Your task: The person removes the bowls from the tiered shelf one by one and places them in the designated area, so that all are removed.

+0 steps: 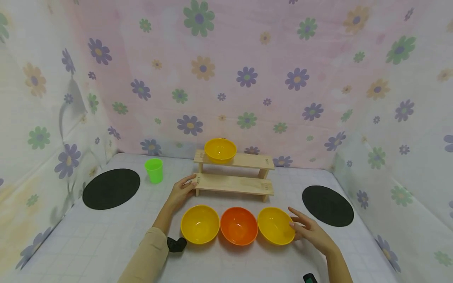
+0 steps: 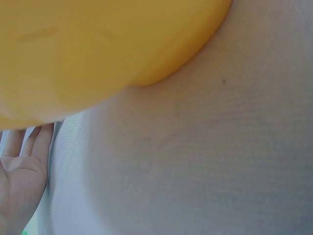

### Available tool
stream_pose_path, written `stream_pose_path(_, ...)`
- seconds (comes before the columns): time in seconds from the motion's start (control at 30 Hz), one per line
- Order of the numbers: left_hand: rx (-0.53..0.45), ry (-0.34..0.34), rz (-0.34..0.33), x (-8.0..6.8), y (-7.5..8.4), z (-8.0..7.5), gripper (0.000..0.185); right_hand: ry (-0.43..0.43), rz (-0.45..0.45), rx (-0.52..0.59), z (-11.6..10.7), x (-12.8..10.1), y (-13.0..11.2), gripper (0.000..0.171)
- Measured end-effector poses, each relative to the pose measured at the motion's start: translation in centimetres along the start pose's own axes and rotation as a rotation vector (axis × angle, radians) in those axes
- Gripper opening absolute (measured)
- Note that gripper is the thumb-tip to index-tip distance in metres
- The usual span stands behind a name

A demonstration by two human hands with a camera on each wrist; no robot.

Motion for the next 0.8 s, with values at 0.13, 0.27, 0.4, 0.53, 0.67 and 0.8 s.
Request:
stream_pose_path(0.13, 0.010, 0.009, -0.003, 0.0, -0.1, -0.1, 0.049, 0.082, -0.142, -0.013, -1.5, 1.2, -2.9, 0.056)
stream_pose_path(0.27, 0.007, 0.008, -0.005, 0.1, -0.1, -0.1, 0.049, 0.049, -0.254, -0.009, -1.4, 2.8, -6.0, 0.054)
stream_pose_path(0.4, -0.008, 0.012, -0.012, 0.2, -0.2, -0.1, 0.048, -0.014, -0.301, 0.042, -0.3, 5.1, -9.1, 0.055)
stream_pose_path(0.53, 0.001, 0.008, -0.014, 0.2, -0.2, -0.1, 0.049, -0.057, -0.318, 0.170, 0.9, 7.7, -11.6, 0.057)
stream_pose_path(0.67, -0.002, 0.005, -0.008, 0.0, -0.1, 0.0, 0.049, -0.073, -0.321, 0.295, 2.5, 10.3, -13.5, 0.056)
stream_pose_path(0.8, -0.012, 0.000, 0.002, -0.1, 0.1, 0.1, 0.049, -0.081, -0.299, 0.373, 4.4, 12.7, -14.7, 0.057)
Point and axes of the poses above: each hand's wrist, its own x-axis towards the middle knuckle, its own z-axis out of the palm, y = z × x, the point moved 9 cm from there along x, towards the middle knuckle, and after that the axes turned 12 degrees about x, right-handed, at the moved point
